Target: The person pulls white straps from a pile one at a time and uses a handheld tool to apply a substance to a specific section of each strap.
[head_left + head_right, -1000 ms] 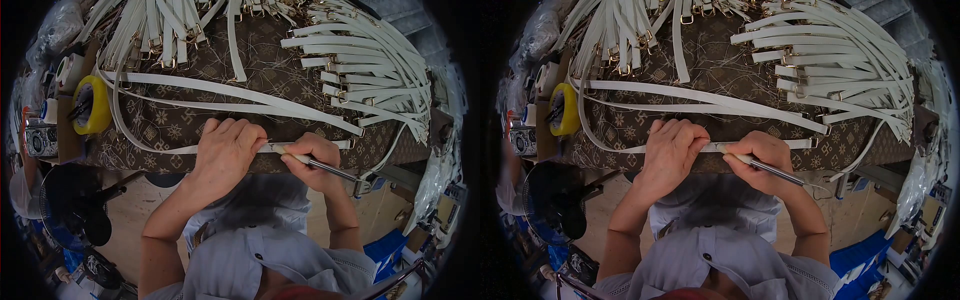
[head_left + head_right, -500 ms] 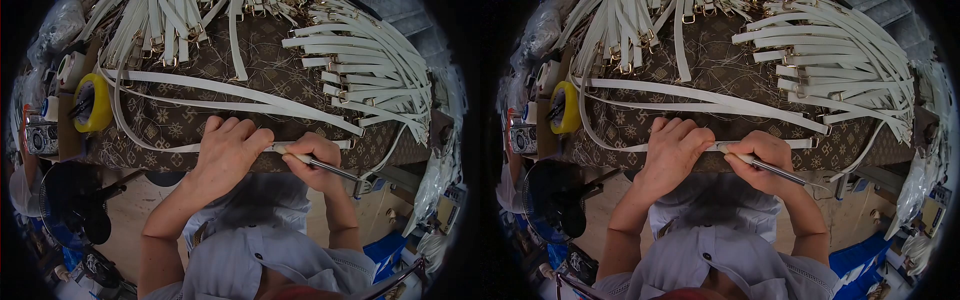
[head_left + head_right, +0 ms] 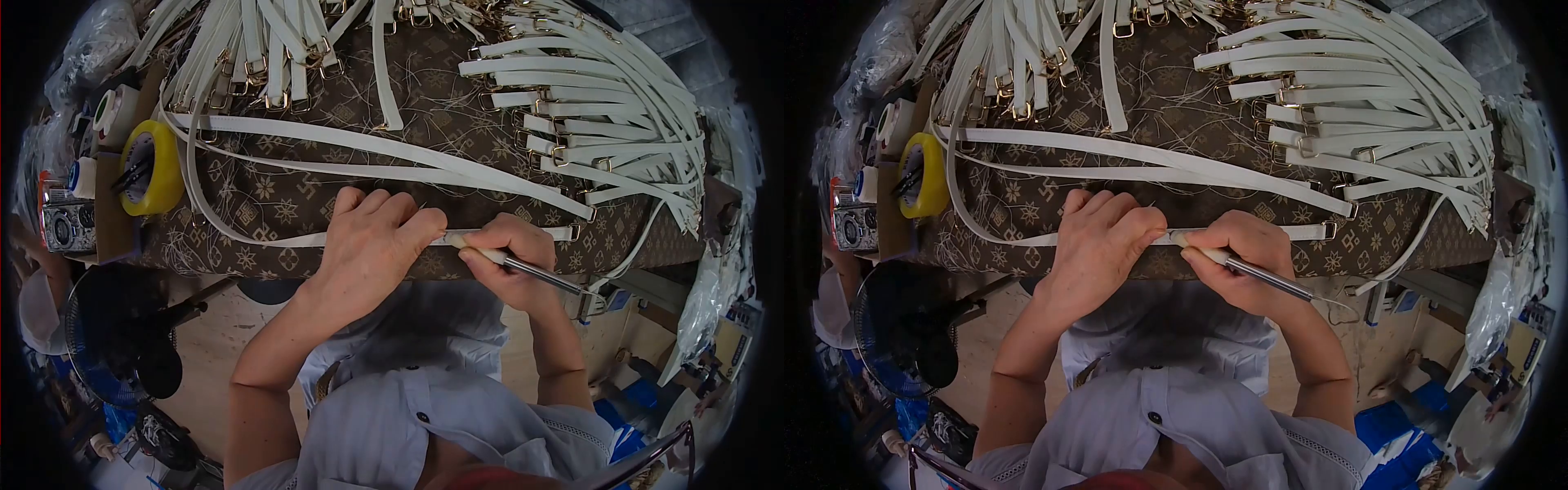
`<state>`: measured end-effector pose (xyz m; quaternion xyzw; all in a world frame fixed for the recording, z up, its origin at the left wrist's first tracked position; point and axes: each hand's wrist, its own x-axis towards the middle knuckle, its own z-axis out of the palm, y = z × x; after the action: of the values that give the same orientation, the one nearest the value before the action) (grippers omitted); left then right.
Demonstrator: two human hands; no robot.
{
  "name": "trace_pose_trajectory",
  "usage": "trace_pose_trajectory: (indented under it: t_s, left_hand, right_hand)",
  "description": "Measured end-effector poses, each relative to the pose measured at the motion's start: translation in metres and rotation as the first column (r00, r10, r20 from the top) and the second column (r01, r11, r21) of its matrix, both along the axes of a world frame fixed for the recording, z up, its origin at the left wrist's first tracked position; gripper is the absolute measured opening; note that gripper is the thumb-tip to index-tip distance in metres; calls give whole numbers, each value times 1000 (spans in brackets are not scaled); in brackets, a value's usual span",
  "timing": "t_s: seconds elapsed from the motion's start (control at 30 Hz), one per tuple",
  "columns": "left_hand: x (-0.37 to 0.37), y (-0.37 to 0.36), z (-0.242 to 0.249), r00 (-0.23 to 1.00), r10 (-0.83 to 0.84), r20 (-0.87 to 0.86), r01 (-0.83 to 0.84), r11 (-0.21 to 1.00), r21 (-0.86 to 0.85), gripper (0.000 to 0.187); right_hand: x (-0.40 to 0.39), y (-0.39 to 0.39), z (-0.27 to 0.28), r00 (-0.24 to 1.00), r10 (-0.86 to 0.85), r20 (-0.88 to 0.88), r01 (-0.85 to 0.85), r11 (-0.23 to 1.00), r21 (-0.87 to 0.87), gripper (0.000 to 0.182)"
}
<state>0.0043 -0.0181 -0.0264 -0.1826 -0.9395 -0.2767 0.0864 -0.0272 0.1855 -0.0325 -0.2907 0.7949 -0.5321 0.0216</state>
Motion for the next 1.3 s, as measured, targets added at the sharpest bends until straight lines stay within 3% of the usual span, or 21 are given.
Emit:
trace_pose_trajectory:
  t_s: [0.8,0.9,0.93,0.97,1.03,1.07,1.1,1.13,1.17,1.2,1.23,1.3]
  left_hand:
    - [-1,-2,0,1000,-13,4,13,1000,27,10]
    - [1,-5,-2,1000,-6,6,5,993,118,8]
    - [6,-9,-1,973,71,221,-181,826,533,10]
    - [10,-14,-1,900,38,434,-399,474,785,12]
    - [5,-37,1,978,126,167,-187,169,968,20]
    - [7,-42,4,936,338,102,-201,272,941,22]
    - [11,-45,7,851,526,10,-236,365,901,24]
    - [21,-48,11,843,522,-132,-257,605,754,21]
    - [26,-44,17,844,519,-135,-254,609,751,21]
    - [30,-36,23,918,346,-194,-225,857,464,25]
    - [32,-28,26,970,161,-182,-141,983,116,31]
    - [28,0,20,994,104,-41,-104,995,3,38]
  right_hand:
    - [0,0,1,1000,0,-19,0,1000,29,22]
    - [0,3,0,1000,5,22,-4,1000,-14,20]
    - [0,5,-1,998,10,65,-6,999,-54,19]
    - [0,6,-2,998,12,63,-9,998,-57,19]
    - [-2,8,-5,997,6,77,10,978,-208,16]
    - [-1,10,-6,997,2,74,14,977,-211,16]
    - [1,12,-6,981,-6,194,62,956,-286,15]
    - [3,14,-6,951,-2,310,117,928,-353,14]
    - [3,14,-5,951,-4,308,120,926,-357,14]
    - [4,14,-4,936,-21,351,168,904,-392,13]
    - [5,13,-3,919,-33,394,213,880,-424,12]
    - [5,11,-5,906,-42,421,266,830,-490,12]
